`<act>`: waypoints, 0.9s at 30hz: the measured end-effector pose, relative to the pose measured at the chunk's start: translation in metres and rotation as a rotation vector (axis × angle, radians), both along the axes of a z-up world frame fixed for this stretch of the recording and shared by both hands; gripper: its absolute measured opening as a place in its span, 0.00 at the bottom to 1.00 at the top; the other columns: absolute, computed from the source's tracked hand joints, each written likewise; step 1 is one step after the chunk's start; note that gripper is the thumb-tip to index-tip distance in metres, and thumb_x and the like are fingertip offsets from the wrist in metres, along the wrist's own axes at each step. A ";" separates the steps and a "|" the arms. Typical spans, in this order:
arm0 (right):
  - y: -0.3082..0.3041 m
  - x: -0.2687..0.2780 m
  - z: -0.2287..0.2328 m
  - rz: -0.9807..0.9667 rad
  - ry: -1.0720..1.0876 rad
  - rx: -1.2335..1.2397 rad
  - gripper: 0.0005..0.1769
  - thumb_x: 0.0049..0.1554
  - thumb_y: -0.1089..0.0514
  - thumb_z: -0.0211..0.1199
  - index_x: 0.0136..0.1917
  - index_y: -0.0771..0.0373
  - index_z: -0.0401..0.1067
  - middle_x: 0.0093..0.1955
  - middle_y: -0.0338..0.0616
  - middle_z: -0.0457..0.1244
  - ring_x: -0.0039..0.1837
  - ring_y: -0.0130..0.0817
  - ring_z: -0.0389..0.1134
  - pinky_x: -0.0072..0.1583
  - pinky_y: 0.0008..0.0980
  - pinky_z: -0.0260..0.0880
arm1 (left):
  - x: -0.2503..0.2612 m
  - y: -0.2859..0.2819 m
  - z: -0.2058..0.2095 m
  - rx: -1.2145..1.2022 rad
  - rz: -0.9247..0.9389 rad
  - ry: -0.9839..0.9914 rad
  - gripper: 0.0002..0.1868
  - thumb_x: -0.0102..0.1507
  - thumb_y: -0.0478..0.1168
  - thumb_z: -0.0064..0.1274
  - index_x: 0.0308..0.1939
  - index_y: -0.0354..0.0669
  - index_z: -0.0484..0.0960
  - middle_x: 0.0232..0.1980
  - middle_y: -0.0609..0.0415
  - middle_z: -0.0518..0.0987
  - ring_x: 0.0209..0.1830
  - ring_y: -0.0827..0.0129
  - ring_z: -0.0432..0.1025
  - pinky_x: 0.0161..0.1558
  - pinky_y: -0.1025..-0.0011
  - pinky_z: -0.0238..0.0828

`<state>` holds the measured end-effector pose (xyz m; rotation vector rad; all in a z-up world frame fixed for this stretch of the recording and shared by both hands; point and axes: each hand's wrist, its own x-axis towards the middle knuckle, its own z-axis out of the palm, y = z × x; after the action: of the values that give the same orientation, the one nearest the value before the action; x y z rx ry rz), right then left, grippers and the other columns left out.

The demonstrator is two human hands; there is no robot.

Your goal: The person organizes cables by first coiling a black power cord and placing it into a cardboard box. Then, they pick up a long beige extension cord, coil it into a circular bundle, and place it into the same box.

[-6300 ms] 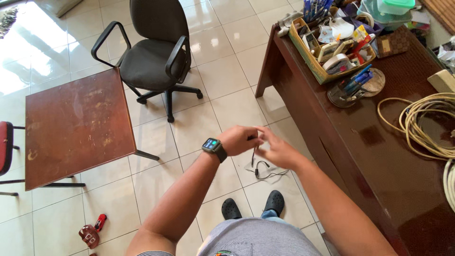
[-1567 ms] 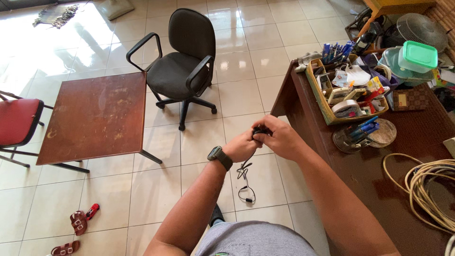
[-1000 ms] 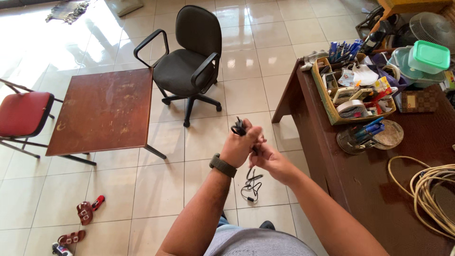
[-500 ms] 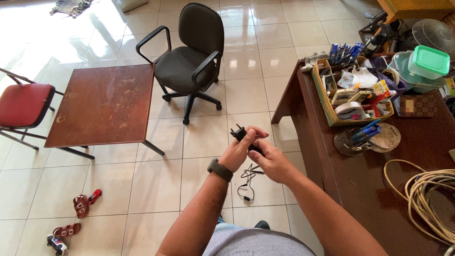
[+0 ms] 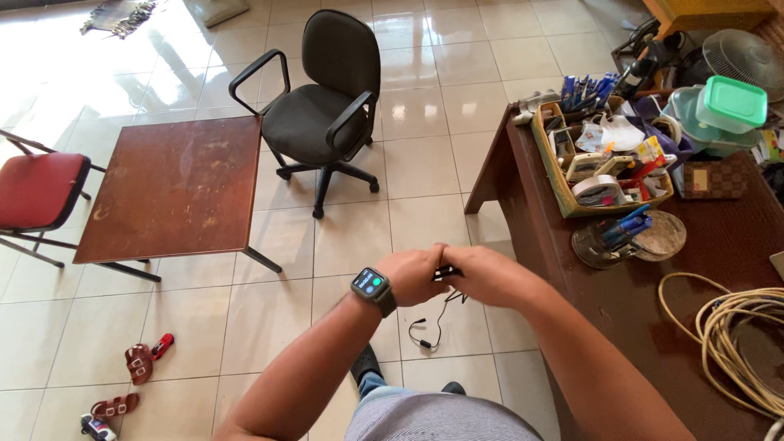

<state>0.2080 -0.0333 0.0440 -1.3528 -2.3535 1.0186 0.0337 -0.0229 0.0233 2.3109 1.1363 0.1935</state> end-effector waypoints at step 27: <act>-0.005 0.005 -0.003 -0.476 0.478 -0.001 0.06 0.52 0.62 0.63 0.42 0.66 0.70 0.33 0.37 0.64 0.37 0.20 0.63 0.39 0.22 0.66 | 0.010 0.001 -0.021 -0.126 0.194 -0.689 0.10 0.62 0.43 0.48 0.38 0.39 0.74 0.31 0.48 0.74 0.30 0.61 0.68 0.35 0.67 0.68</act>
<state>0.2126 -0.0383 0.0411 -1.3857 -1.5895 1.0446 0.0438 -0.0219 0.0025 1.7890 0.9624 0.8842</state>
